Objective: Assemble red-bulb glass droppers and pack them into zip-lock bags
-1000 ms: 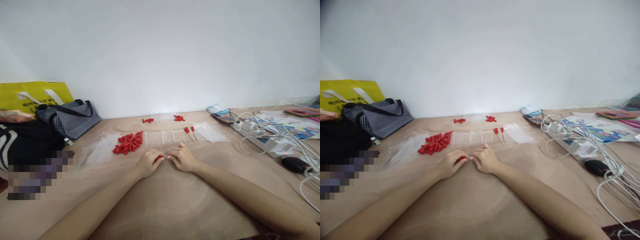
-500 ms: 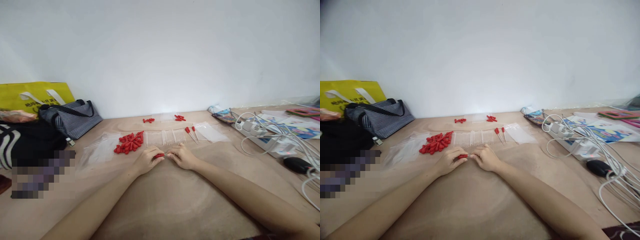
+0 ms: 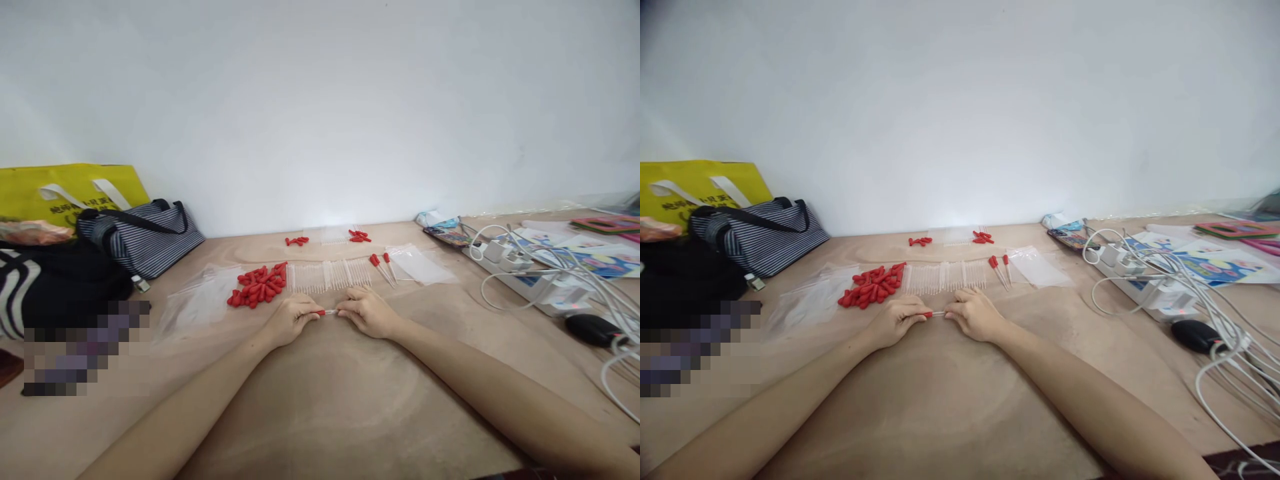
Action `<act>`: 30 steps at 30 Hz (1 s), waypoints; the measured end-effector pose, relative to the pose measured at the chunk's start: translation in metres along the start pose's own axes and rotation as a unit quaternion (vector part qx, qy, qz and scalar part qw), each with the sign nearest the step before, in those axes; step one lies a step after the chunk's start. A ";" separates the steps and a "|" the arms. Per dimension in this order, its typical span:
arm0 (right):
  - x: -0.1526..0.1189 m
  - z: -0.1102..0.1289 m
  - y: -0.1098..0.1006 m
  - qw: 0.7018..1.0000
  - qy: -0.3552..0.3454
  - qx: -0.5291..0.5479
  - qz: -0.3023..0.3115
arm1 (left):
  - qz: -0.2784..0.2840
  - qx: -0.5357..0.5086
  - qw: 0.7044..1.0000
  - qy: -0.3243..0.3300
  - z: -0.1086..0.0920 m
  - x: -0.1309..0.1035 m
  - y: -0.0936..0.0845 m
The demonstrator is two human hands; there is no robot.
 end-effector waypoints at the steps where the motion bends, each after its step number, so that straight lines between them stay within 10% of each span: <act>1: 0.000 0.001 -0.001 1.000 0.001 -0.011 -0.003 | 0.003 0.001 1.000 -0.001 0.000 0.000 0.000; 8: -0.005 -0.037 -0.019 0.990 0.108 0.017 -0.088 | -0.073 0.116 0.984 -0.117 0.022 -0.009 -0.019; 12: -0.034 -0.105 -0.045 0.928 0.317 0.011 -0.195 | -0.128 0.198 0.947 -0.217 0.041 -0.019 -0.033; 16: -0.060 -0.149 -0.049 0.869 0.461 -0.033 -0.176 | -0.153 0.249 0.921 -0.258 0.045 -0.026 -0.040; 30: -0.062 -0.164 -0.041 0.856 0.501 -0.069 -0.110 | -0.157 0.325 0.873 -0.327 0.068 -0.046 -0.061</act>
Point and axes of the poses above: each hand's wrist, its own x-axis towards the middle knuckle, its own y-axis out of the palm, z = x × y, the point moved 10 cm from there along x, towards the middle knuckle, and after that the axes turned 6 degrees about z, right-handed, at the moved point
